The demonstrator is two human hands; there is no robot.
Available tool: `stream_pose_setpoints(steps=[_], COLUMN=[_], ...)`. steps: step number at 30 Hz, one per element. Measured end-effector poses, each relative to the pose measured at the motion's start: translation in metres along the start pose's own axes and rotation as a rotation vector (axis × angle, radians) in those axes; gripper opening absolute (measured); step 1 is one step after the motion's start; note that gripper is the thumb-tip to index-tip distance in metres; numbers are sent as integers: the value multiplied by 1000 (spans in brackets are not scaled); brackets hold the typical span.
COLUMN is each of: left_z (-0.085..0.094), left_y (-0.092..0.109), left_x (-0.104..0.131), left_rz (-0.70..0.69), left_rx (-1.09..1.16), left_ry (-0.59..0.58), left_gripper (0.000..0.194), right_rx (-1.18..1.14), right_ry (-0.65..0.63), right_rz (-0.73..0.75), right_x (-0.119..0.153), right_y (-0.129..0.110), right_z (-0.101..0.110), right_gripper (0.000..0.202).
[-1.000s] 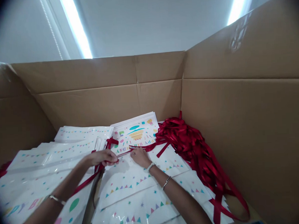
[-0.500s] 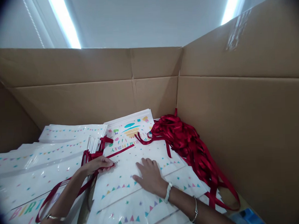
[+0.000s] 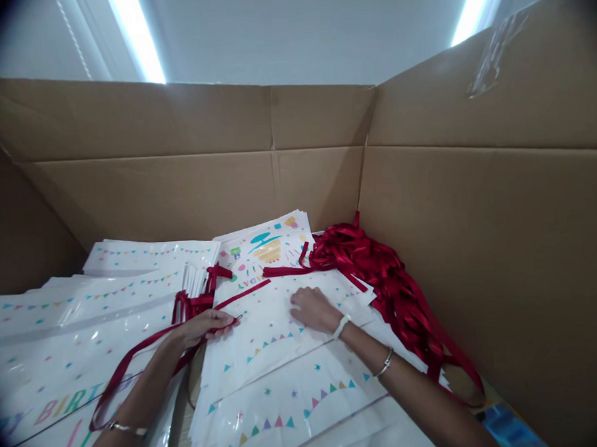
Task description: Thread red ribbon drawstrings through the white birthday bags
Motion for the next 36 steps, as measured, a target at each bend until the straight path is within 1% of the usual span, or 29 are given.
stream_pose_setpoints(steps=[2, 4, 6, 8, 10, 12, 15, 21, 23, 27, 31, 33, 36], left_z=[2, 3, 4, 5, 5, 4, 2, 4, 6, 10, 13, 16, 19], left_y=[-6, -9, -12, -14, -13, -12, -10, -13, -16, -22, -23, -26, -30], left_x=[-2, -3, -4, -4, -3, -2, -1, 0, -1, -3, -2, -2, -2], left_rz=[13, 15, 12, 8, 6, 18, 29, 3, 6, 8, -17, -3, 7], left_rx=[5, 14, 31, 45, 45, 40, 51, 59, 61, 96, 85, 86, 114], left_ry=[-7, -13, -10, -1, 10, 16, 30, 62, 73, 73, 59, 66, 72], left_gripper=[46, 47, 48, 48, 49, 49, 47, 45, 45, 47, 47, 48, 48], right_rx=[-55, -72, -5, 60, 91, 105, 125, 165, 205, 270, 236, 197, 172], right_ry=[60, 95, 114, 141, 146, 122, 83, 83, 46, -87, -193, -224, -219], right_rz=[51, 108, 94, 75, 65, 57, 52, 99, 139, 217, 236, 262, 297], right_x=[-9, -17, -23, -26, -27, -28, -29, -30, -33, -43, -56, -62, -68], right_y=[-44, -85, -110, -122, -125, -125, -125, -131, -134, -143, -148, -147, -144], right_z=[-9, -23, -39, -48, -53, -53, -51, -50, -49, -44, -41, -43, -48], right_gripper=[27, 31, 39, 46, 50, 50, 47, 41, 38, 29, 19, 16, 13])
Point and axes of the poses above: each hand's wrist, its own x-axis away from the middle knuckle, its own z-axis out of the back of the hand, y = z × x, the point moved 6 cm from there along -x, towards the middle knuckle, and after that the axes turned 2 degrees about x, right-handed, at the moved point
